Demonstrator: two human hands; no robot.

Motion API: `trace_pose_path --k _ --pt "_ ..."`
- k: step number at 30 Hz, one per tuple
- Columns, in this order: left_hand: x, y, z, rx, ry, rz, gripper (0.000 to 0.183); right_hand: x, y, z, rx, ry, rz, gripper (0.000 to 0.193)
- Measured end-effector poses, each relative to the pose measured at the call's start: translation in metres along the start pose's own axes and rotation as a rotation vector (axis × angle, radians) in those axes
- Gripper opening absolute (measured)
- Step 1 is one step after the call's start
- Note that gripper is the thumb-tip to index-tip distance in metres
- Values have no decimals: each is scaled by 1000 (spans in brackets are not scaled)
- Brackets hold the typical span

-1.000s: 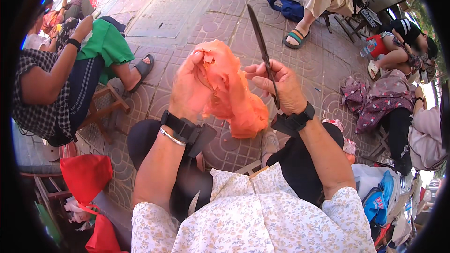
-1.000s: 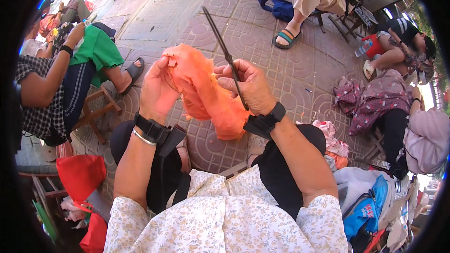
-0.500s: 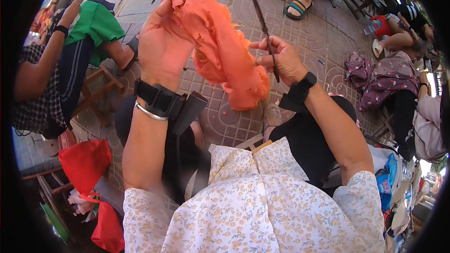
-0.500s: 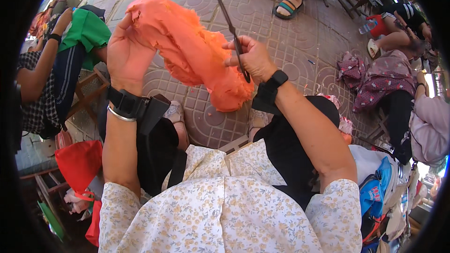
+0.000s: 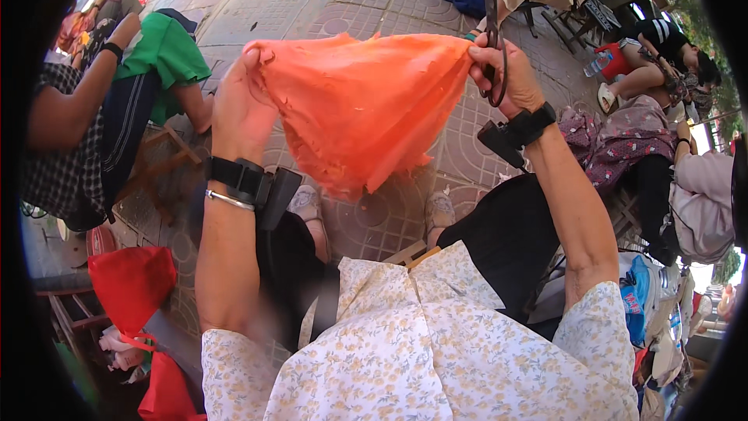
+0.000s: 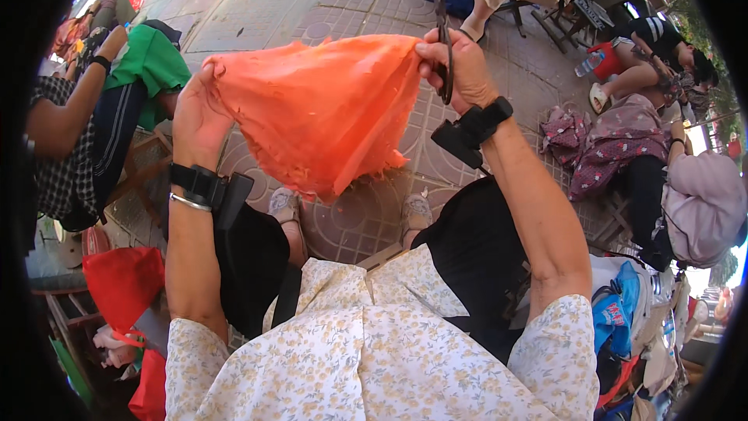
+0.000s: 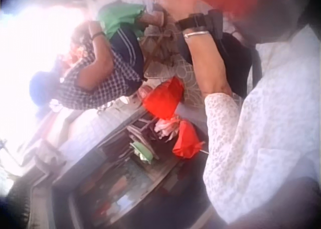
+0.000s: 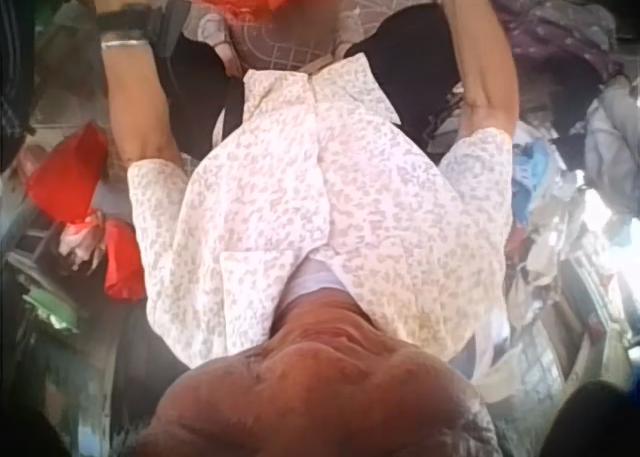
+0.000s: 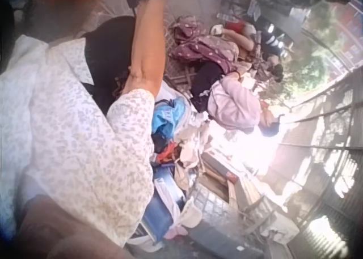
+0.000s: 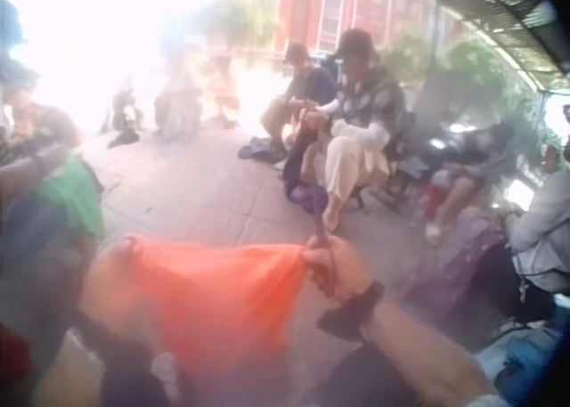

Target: Cutting pink fabric with scissors after handling straps.

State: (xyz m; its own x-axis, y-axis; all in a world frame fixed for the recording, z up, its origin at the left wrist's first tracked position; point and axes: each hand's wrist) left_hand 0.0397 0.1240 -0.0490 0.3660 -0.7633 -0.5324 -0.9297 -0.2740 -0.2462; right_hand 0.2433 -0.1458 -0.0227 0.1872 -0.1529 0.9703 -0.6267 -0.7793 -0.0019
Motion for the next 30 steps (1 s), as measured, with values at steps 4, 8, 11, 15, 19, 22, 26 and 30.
trace_pose_path --k 4,8,11,15,19,22,26,30 --pt "20 -3 -12 -398 -136 -52 15 25 0 20 -23 30 46 14" --pt "25 -1 -7 -385 -301 -26 17 37 0 19 -13 20 31 12" --pt "29 -3 -6 -407 -472 -19 21 40 -1 19 -26 -12 38 12" --pt "38 -4 -34 -283 -566 81 32 47 -2 28 34 -59 38 13" --pt "41 -7 -43 -227 -1046 231 39 54 -8 38 51 -119 55 14" --pt "50 -8 -31 -139 -1129 275 45 61 -9 39 110 -116 49 16" --pt "68 -1 -8 -99 -2002 -112 43 76 -9 11 179 -98 59 14" --pt "78 -7 -54 22 -1904 475 30 88 -11 3 244 -47 50 11"
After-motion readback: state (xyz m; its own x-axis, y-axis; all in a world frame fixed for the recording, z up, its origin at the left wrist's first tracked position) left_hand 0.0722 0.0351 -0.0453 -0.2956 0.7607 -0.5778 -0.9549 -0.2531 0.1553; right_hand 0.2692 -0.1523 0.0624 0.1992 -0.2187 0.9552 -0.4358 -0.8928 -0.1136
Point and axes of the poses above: each hand's wrist, its own y-axis away from the middle knuckle, its own z-axis out of the back of the hand, x = y × z, and after that the axes turned 7 degrees about x, right-handed
